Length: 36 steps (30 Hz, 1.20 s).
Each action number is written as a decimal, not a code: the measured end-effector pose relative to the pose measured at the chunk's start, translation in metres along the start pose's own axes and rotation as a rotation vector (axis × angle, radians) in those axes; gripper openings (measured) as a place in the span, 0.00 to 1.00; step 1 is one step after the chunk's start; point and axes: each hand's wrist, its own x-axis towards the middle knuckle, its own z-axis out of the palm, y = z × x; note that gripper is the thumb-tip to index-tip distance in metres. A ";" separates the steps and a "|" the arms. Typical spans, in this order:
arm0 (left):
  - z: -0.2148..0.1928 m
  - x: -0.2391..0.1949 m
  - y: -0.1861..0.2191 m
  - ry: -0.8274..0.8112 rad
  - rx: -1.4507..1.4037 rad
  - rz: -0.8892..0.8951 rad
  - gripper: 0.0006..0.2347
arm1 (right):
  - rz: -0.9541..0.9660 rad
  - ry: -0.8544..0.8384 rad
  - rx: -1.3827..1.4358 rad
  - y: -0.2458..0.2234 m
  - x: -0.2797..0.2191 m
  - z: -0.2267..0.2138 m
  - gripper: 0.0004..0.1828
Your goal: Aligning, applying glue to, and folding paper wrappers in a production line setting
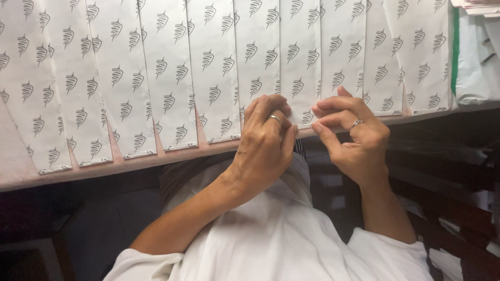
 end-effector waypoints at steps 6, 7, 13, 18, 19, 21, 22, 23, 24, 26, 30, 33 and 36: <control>-0.002 0.002 -0.002 -0.019 -0.012 -0.062 0.04 | 0.013 0.079 0.018 -0.006 0.001 0.011 0.11; 0.000 0.001 -0.004 -0.026 -0.026 -0.058 0.04 | 0.000 0.096 -0.038 -0.008 0.002 0.014 0.14; -0.014 0.006 0.005 -0.067 -0.028 -0.070 0.05 | 0.000 0.106 -0.119 -0.003 -0.007 0.016 0.07; 0.000 0.006 0.008 -0.049 0.025 -0.029 0.03 | -0.016 0.142 -0.132 -0.006 -0.010 0.018 0.05; 0.006 0.007 0.004 -0.015 0.096 0.044 0.04 | -0.020 0.148 -0.122 -0.006 -0.008 0.020 0.05; 0.016 0.006 -0.001 -0.017 0.115 0.066 0.05 | -0.032 0.150 -0.118 -0.003 -0.008 0.019 0.05; 0.021 0.006 -0.002 -0.023 0.131 0.084 0.07 | -0.039 0.150 -0.116 -0.002 -0.009 0.019 0.05; 0.016 0.006 -0.002 -0.024 0.130 0.085 0.07 | -0.039 0.151 -0.117 -0.003 -0.009 0.018 0.05; 0.011 0.007 -0.001 -0.031 0.090 0.048 0.06 | -0.032 0.149 -0.119 -0.005 -0.008 0.018 0.05; 0.003 0.007 0.002 -0.039 0.052 0.008 0.06 | -0.025 0.144 -0.117 -0.009 -0.007 0.017 0.05; -0.002 0.005 0.006 -0.055 0.029 -0.060 0.06 | 0.024 0.142 -0.141 -0.014 -0.004 0.021 0.06; -0.004 0.007 0.008 -0.043 0.005 -0.056 0.05 | 0.023 0.160 -0.180 -0.009 -0.007 0.026 0.13; -0.005 0.002 0.007 -0.033 0.019 -0.005 0.06 | 0.022 0.149 -0.192 -0.011 -0.007 0.026 0.13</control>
